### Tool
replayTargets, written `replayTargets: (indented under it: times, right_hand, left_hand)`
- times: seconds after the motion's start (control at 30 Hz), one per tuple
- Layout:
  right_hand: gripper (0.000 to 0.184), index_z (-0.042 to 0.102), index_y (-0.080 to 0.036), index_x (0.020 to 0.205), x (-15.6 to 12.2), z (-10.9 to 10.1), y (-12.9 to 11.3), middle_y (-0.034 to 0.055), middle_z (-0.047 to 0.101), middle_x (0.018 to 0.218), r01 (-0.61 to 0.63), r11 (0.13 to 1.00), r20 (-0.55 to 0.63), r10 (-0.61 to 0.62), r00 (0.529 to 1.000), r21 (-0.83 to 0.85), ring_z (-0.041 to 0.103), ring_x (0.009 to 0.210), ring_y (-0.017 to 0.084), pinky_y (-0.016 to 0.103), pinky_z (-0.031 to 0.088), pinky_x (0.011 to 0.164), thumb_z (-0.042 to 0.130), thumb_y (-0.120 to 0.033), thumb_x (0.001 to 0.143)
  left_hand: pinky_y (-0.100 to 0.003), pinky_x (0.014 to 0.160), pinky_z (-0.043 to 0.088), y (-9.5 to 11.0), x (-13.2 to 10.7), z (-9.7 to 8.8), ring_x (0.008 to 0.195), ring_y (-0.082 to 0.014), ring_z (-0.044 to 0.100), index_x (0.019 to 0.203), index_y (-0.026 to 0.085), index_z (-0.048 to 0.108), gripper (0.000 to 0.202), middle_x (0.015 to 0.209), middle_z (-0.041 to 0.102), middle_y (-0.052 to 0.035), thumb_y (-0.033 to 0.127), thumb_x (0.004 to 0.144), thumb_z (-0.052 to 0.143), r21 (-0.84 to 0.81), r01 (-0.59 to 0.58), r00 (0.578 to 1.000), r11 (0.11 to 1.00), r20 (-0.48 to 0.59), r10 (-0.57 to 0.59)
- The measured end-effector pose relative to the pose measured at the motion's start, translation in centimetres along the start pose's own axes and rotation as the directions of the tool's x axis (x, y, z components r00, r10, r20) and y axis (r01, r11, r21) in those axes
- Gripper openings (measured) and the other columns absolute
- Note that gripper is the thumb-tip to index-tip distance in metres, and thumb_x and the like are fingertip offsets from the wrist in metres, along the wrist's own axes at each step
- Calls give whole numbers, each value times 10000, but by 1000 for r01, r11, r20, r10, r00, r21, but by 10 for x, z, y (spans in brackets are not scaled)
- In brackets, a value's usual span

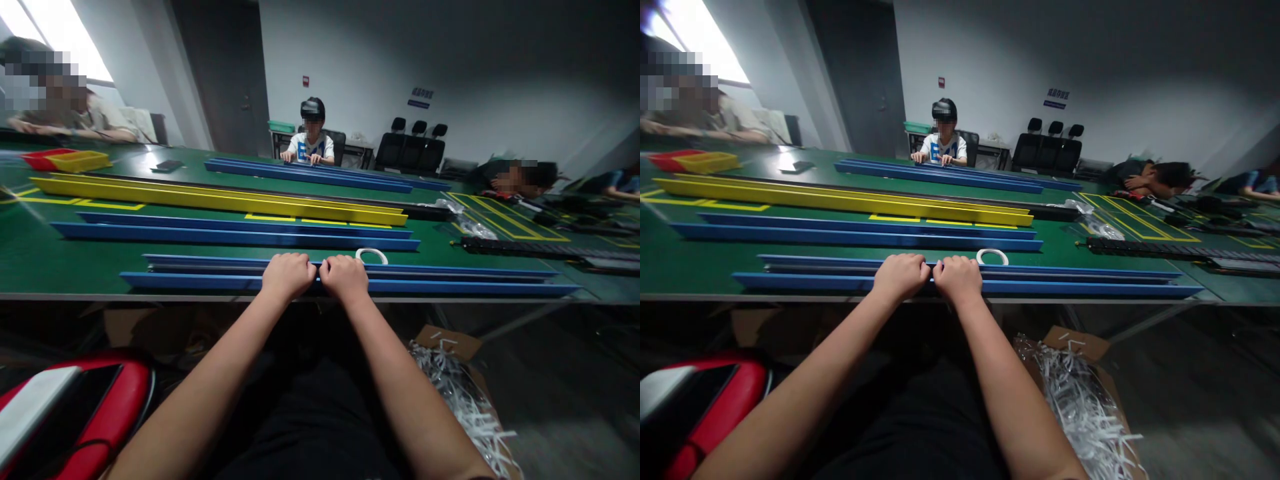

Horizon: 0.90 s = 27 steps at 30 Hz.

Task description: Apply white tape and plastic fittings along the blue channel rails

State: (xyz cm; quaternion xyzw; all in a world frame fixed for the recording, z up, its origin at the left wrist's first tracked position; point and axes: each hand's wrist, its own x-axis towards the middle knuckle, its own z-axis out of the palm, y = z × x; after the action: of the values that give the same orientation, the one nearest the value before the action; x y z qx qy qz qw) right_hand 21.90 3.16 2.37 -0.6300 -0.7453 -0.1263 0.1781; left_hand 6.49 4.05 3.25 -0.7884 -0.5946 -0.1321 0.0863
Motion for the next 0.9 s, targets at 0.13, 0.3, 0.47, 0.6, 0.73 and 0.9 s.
replayTargets:
  times: [0.13,0.3,0.47,0.6,0.73,0.9]
  right_hand:
    - [423,714,-187,853,-3,-2,21,94,724,915,-16,1000,1,16,1000,-16,627,888,217,337,365,797,359,-385,970]
    - [390,707,-201,831,-11,-10,66,68,730,894,-19,997,12,20,1000,-77,632,873,203,323,357,778,380,-367,960]
    - [375,717,-208,850,-22,-20,118,65,734,922,-36,991,28,40,999,-127,631,886,193,307,353,790,383,-335,962]
    - [356,724,-217,903,-27,-22,145,57,734,951,-29,992,34,33,999,-123,627,915,193,295,353,792,392,-333,959]
    - [368,717,-221,904,-27,-23,151,55,731,959,-36,992,67,45,997,-124,623,921,194,296,356,794,377,-347,968]
    - [375,710,-217,918,-22,-26,141,66,724,967,-97,987,119,112,987,-125,623,924,199,297,374,789,381,-388,974]
  left_hand:
    - [-403,810,451,21,3,3,917,-293,680,884,144,712,405,946,735,-149,343,918,361,-36,4,1000,999,-10,-4]
    - [-428,821,442,66,11,11,913,-301,671,918,133,714,403,953,728,-151,355,923,378,-122,-13,999,992,-38,8]
    - [-427,857,418,119,21,16,946,-291,651,961,126,704,411,974,718,-154,391,934,393,-223,-34,999,974,-32,27]
    - [-437,834,409,143,27,21,940,-302,642,973,121,685,468,978,705,-161,469,944,374,-242,-64,998,968,-42,55]
    - [-423,849,400,144,24,23,951,-286,633,983,128,662,457,992,694,-151,487,953,380,-232,-110,993,966,-68,97]
    - [-399,867,396,134,12,18,966,-262,624,1005,149,644,394,1000,690,-134,460,963,404,-244,-190,979,951,-125,163]
